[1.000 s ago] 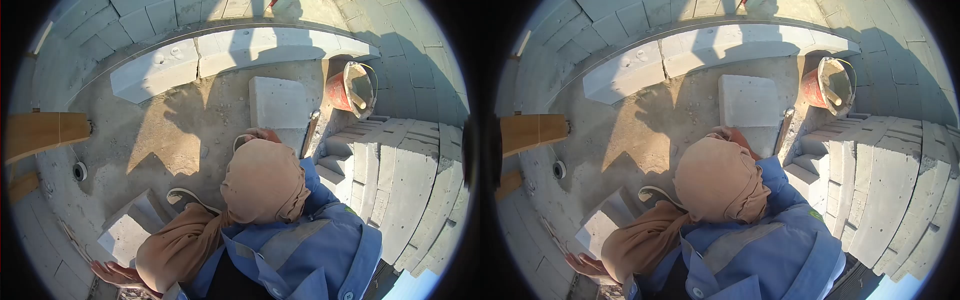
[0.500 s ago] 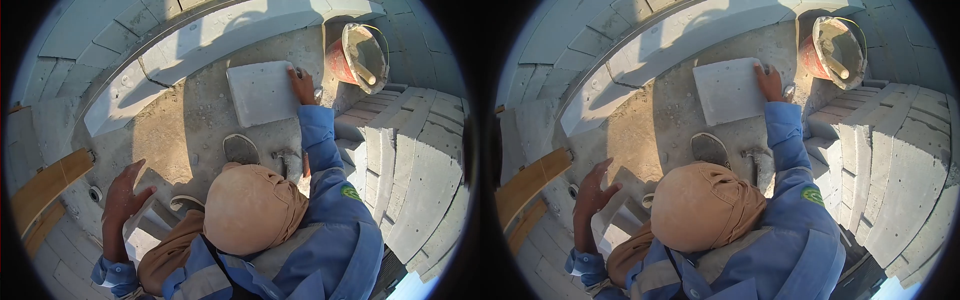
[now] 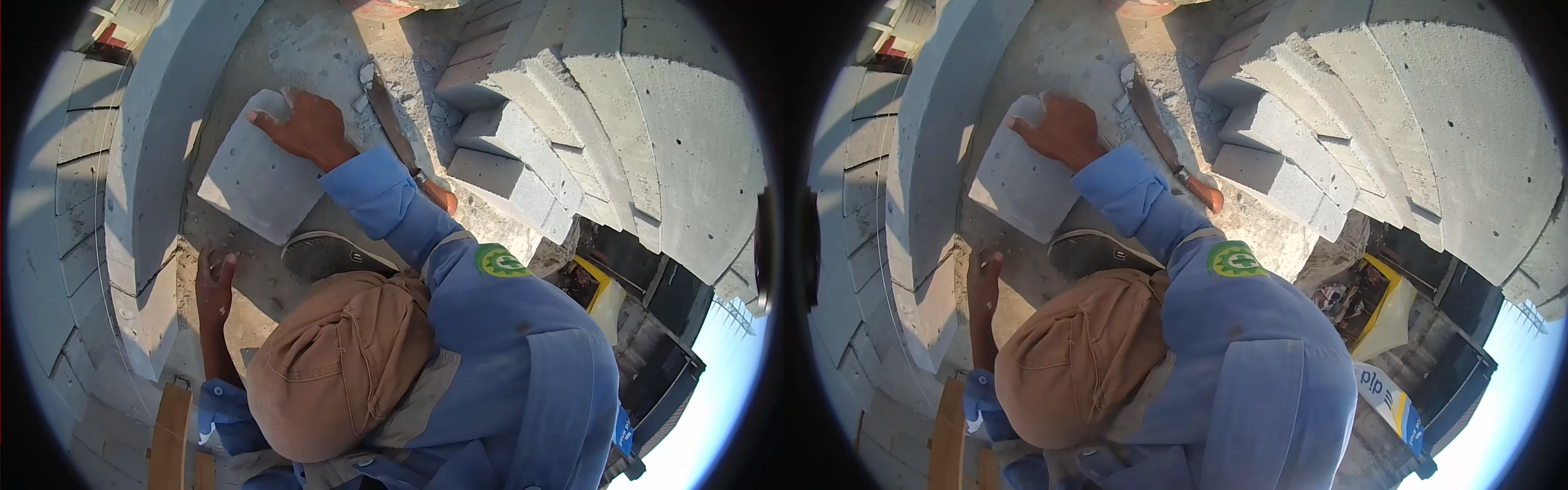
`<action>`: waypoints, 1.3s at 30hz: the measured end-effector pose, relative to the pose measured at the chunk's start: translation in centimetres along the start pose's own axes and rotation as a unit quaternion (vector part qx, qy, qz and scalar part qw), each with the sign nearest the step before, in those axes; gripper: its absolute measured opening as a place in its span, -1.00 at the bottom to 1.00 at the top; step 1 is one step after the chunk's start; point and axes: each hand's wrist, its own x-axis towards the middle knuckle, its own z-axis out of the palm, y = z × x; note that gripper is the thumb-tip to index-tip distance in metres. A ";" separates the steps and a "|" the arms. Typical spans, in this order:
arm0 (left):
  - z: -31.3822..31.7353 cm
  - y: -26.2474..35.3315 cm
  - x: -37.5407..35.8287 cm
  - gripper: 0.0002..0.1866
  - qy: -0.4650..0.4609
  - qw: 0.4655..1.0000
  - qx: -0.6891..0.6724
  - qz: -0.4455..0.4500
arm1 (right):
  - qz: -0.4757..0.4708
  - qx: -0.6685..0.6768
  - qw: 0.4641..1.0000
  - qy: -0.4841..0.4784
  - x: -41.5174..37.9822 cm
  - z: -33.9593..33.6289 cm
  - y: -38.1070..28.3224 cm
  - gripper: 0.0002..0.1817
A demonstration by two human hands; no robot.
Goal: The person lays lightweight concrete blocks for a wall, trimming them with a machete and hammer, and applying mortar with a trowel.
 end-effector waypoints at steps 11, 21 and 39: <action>1.9 2.5 2.5 0.12 0.185 0.955 -0.038 0.230 | -0.324 0.002 0.942 0.086 -10.2 -0.7 -2.7 -0.18; -1.8 11.0 3.2 0.16 -0.084 0.962 0.115 0.233 | -0.349 0.038 0.933 0.080 -13.7 -1.7 -2.0 -0.25; -8.8 -5.1 -23.8 -0.11 0.196 0.907 0.292 0.232 | -0.261 0.190 0.920 -0.220 -13.4 1.7 -4.8 -0.49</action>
